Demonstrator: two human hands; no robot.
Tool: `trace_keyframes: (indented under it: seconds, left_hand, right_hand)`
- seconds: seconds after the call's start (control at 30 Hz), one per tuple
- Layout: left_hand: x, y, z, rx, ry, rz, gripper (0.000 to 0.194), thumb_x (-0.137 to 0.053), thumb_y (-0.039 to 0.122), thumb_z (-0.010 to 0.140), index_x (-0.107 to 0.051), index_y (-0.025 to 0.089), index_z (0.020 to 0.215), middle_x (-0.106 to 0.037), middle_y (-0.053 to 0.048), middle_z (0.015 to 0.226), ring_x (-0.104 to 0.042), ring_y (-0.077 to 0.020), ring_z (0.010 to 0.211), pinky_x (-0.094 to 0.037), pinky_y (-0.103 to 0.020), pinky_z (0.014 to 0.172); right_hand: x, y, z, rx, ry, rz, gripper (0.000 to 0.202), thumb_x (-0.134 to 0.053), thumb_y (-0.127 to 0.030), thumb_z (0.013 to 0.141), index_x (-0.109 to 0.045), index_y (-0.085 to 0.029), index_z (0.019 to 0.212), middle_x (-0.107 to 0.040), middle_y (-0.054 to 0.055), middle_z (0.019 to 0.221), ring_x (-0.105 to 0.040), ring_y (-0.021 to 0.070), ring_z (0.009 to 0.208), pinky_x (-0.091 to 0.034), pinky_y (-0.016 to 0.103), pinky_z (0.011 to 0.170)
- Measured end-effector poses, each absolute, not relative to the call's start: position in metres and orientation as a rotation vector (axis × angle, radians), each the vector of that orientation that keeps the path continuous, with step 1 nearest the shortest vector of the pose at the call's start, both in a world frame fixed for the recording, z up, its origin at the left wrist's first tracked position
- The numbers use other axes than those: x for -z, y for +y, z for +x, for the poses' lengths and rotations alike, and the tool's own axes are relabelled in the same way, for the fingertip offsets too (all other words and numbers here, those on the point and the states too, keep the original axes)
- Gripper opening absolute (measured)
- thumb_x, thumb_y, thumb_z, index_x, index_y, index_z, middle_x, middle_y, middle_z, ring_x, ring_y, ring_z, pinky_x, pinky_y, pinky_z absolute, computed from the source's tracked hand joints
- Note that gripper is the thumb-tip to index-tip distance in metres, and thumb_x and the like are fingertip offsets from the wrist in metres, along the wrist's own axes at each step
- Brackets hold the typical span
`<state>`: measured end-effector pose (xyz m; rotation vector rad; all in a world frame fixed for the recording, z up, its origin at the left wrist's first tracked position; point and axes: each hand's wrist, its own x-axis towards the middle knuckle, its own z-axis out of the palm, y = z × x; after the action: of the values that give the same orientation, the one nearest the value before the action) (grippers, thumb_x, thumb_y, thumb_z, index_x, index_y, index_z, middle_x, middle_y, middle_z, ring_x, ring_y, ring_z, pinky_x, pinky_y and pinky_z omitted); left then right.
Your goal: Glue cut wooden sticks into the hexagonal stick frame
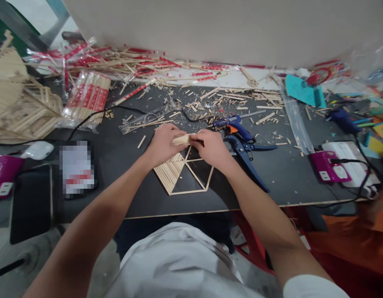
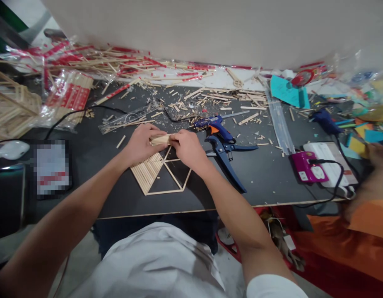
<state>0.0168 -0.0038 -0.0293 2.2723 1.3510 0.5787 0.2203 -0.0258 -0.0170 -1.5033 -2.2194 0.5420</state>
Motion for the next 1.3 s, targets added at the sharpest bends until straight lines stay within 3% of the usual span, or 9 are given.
trace_keyframes:
  seconds: [0.33,0.73,1.07,1.3]
  left_hand:
    - [0.026,0.0,0.017,-0.591,1.301,2.235,0.034,-0.073,0.036,0.08,-0.08,0.02,0.109,-0.077,-0.008,0.107,-0.067,-0.0301,0.104,-0.049,-0.048,0.1]
    - [0.026,-0.003,0.018,-0.629,1.345,2.179,0.031,-0.076,0.032,0.077,-0.076,0.019,0.106,-0.077,-0.008,0.11,-0.068,-0.0288,0.105,-0.049,-0.045,0.1]
    - [0.017,-0.007,0.017,-0.618,1.373,2.104,0.034,-0.074,0.034,0.076,-0.076,0.019,0.107,-0.077,-0.008,0.108,-0.069,-0.0272,0.102,-0.052,-0.042,0.095]
    - [0.02,-0.006,0.016,-0.629,1.362,2.137,0.035,-0.073,0.034,0.077,-0.074,0.018,0.109,-0.076,-0.01,0.112,-0.068,-0.0286,0.105,-0.049,-0.045,0.1]
  right_hand:
    - [0.018,-0.025,0.227,-0.649,-2.127,-1.468,0.021,-0.067,-0.013,0.09,-0.083,-0.021,0.102,-0.072,0.006,0.089,-0.062,0.0178,0.075,-0.045,0.03,0.074]
    - [0.021,-0.025,0.221,-0.556,-2.14,-1.503,0.016,-0.066,-0.017,0.092,-0.082,-0.02,0.09,-0.07,0.006,0.083,-0.063,0.0198,0.077,-0.045,0.032,0.074]
    - [0.019,-0.024,0.226,-0.631,-2.158,-1.477,0.02,-0.064,-0.014,0.092,-0.082,-0.02,0.097,-0.07,0.007,0.089,-0.063,0.0192,0.079,-0.046,0.032,0.077]
    - [0.015,-0.026,0.23,-0.682,-2.198,-1.427,0.027,-0.064,-0.008,0.086,-0.082,-0.019,0.103,-0.068,0.006,0.09,-0.06,0.017,0.073,-0.046,0.031,0.073]
